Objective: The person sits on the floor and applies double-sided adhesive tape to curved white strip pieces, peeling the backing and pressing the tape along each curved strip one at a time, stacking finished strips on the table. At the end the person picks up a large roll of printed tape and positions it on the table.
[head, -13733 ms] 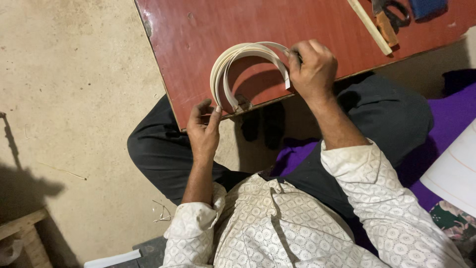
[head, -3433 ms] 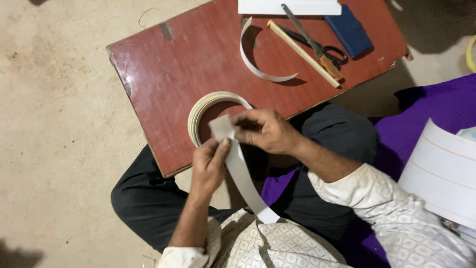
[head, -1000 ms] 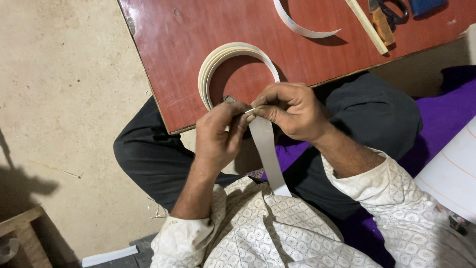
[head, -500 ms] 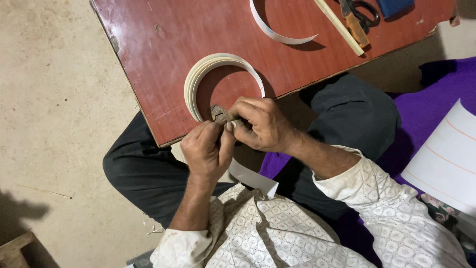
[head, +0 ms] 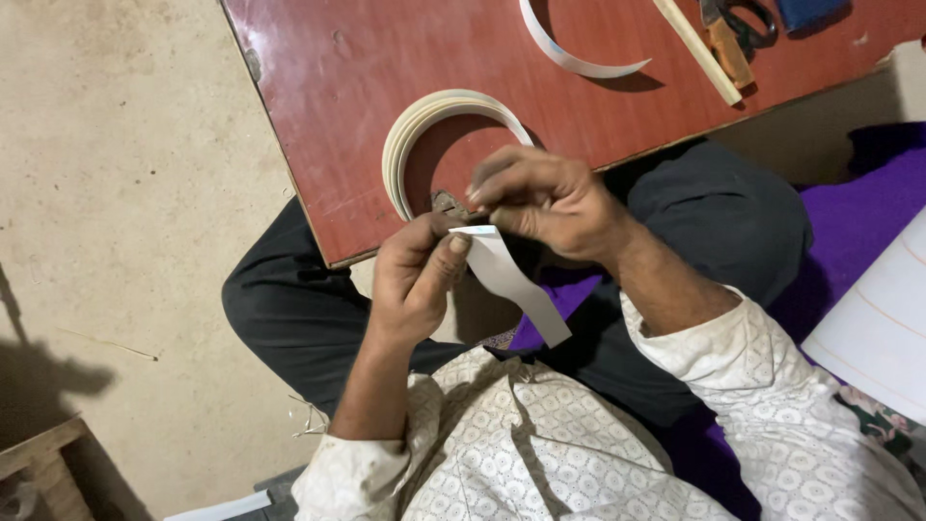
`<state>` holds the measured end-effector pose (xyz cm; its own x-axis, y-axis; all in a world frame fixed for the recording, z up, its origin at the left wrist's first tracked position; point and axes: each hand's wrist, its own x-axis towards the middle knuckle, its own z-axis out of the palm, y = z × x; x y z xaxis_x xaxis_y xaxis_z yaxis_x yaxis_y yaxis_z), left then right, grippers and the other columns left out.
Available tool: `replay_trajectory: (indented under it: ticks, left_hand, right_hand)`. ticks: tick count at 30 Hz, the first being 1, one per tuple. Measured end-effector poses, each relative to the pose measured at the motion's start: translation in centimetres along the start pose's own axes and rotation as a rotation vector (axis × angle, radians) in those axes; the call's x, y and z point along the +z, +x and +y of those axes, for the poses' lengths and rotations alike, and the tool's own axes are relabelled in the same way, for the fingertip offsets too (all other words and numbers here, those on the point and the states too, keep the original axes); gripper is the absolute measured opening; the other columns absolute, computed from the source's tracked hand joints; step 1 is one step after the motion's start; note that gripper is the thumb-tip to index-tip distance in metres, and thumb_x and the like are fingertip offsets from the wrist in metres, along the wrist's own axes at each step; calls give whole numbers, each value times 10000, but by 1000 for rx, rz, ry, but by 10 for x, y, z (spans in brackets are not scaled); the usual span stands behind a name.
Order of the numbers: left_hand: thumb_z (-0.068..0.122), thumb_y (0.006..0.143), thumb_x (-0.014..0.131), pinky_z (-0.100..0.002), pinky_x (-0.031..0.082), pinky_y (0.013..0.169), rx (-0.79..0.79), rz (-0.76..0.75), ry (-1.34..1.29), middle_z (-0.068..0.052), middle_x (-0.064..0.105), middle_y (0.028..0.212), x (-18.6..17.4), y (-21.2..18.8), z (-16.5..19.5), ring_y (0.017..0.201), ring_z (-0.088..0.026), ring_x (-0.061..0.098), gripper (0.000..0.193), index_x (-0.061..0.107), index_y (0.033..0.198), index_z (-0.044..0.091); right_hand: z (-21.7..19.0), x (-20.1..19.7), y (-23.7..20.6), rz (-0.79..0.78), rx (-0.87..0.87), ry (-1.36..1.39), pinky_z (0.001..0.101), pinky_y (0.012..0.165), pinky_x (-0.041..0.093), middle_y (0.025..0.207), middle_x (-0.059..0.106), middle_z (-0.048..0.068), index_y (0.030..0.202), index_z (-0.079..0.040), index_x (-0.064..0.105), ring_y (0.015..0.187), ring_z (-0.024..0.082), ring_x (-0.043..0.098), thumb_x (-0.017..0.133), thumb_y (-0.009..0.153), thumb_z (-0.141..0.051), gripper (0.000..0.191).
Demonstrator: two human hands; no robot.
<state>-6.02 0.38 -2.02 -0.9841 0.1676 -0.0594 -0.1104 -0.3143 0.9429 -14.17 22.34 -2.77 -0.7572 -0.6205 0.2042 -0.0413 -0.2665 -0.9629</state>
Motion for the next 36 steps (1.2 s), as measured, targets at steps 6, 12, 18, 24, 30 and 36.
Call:
replay_trajectory:
  ticks: [6,12,18,24,30,36]
  left_hand:
    - [142,1027,695,-197,414,556,-106,-14,-95,17,615,784,-4,1,-29,637,-29,537,156,657,1061,-6]
    - [164,1039,644,-278,587,758,-70,-36,60,-17,735,955,-4,0,5,833,-94,694,195,698,1119,-6]
    - [125,946,727,-356,434,508,223,-44,871,-107,576,649,5,9,28,538,-216,571,137,723,898,-3]
    - [67,944,741,-381,419,540,406,51,858,-104,533,656,21,8,26,551,-264,536,224,606,773,12]
    - [36,926,733,-394,442,573,620,245,1001,-104,568,725,40,6,25,608,-274,573,120,644,849,13]
    - [20,894,704,-379,442,579,652,347,1040,-142,578,731,47,-15,50,617,-282,579,61,662,864,-12]
  right_hand:
    - [2,12,2,-153,-2,297,326,1135,548,1382,594,72,1198,-69,709,1332,170,602,725,992,4,219]
    - [-4,8,2,-33,35,-152,310,903,582,1081,715,75,1059,-16,717,1024,170,705,740,957,16,109]
    - [-16,10,4,-51,-87,-438,332,824,586,998,723,102,1035,8,701,936,204,732,694,911,-67,145]
    - [-23,20,6,-5,-111,-628,368,686,532,870,650,103,941,-6,641,772,242,657,644,866,-110,128]
    - [-21,23,3,84,-138,-664,378,685,530,864,626,105,948,-6,632,766,250,646,634,888,-127,135]
    - [-23,0,7,192,-160,-928,407,740,535,908,639,139,958,-13,644,850,326,658,685,890,-136,146]
